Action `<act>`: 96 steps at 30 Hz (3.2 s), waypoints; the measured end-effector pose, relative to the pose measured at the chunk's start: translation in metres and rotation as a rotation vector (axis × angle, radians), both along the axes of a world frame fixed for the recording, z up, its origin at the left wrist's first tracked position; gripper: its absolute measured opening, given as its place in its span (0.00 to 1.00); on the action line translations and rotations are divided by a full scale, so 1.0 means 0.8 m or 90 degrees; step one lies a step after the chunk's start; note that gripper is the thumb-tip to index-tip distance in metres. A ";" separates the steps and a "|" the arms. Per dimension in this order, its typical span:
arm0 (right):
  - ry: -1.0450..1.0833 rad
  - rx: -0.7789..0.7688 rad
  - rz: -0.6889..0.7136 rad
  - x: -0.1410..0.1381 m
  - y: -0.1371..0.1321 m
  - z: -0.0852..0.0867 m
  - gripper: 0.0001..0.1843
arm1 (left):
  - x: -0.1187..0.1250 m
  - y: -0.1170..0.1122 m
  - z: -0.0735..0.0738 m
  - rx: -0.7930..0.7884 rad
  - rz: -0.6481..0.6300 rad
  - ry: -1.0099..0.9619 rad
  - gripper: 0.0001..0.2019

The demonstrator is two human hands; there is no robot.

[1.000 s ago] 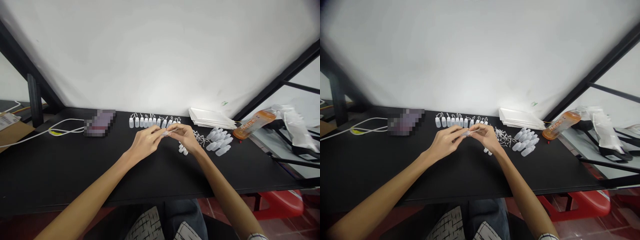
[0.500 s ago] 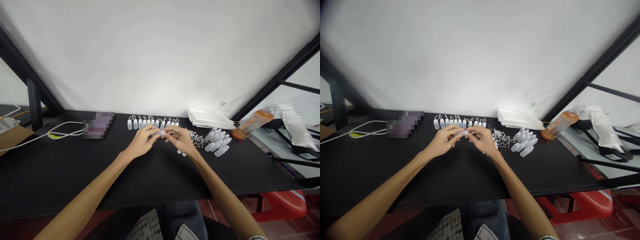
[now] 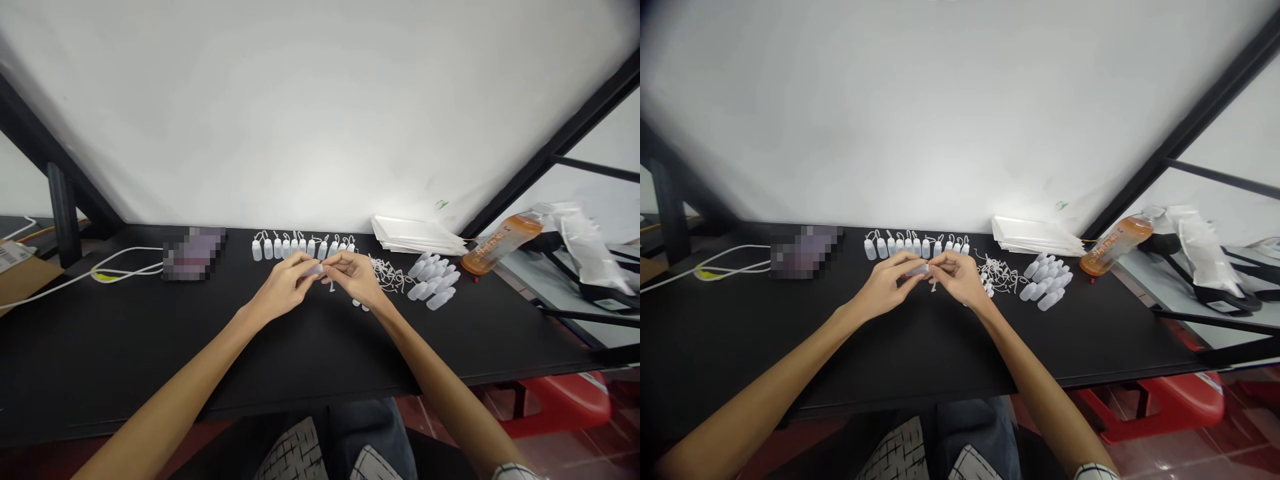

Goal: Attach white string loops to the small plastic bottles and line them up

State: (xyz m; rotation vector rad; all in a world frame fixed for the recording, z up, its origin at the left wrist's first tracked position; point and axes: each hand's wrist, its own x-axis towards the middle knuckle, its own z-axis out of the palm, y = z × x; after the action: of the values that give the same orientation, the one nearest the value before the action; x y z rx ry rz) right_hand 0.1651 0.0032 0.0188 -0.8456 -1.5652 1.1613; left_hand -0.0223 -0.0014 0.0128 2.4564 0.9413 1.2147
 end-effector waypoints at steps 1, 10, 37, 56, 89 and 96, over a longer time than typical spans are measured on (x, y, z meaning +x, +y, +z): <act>-0.007 0.006 0.001 -0.001 -0.001 0.002 0.17 | 0.001 -0.001 0.001 -0.014 0.001 0.011 0.12; -0.121 0.089 -0.111 0.025 0.006 0.015 0.19 | -0.002 0.003 0.008 -0.309 0.044 -0.109 0.14; -0.467 0.214 -0.263 0.088 0.021 0.033 0.16 | -0.005 0.002 0.033 -0.763 -0.141 -0.526 0.03; -0.512 0.093 -0.275 0.131 0.023 0.046 0.09 | 0.002 0.005 0.022 -0.680 -0.017 -0.415 0.11; -0.089 -0.016 0.026 0.034 0.003 0.028 0.14 | 0.000 -0.001 0.027 -0.785 -0.147 -0.359 0.10; -0.037 -0.048 0.056 0.011 0.001 0.012 0.15 | 0.011 -0.006 0.021 -0.754 -0.054 -0.347 0.15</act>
State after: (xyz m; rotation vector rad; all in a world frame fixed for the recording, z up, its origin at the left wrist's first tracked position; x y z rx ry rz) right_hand 0.1743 0.0039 0.0288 -0.8741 -1.6283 1.2762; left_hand -0.0134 -0.0059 0.0294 1.1508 0.9546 0.8179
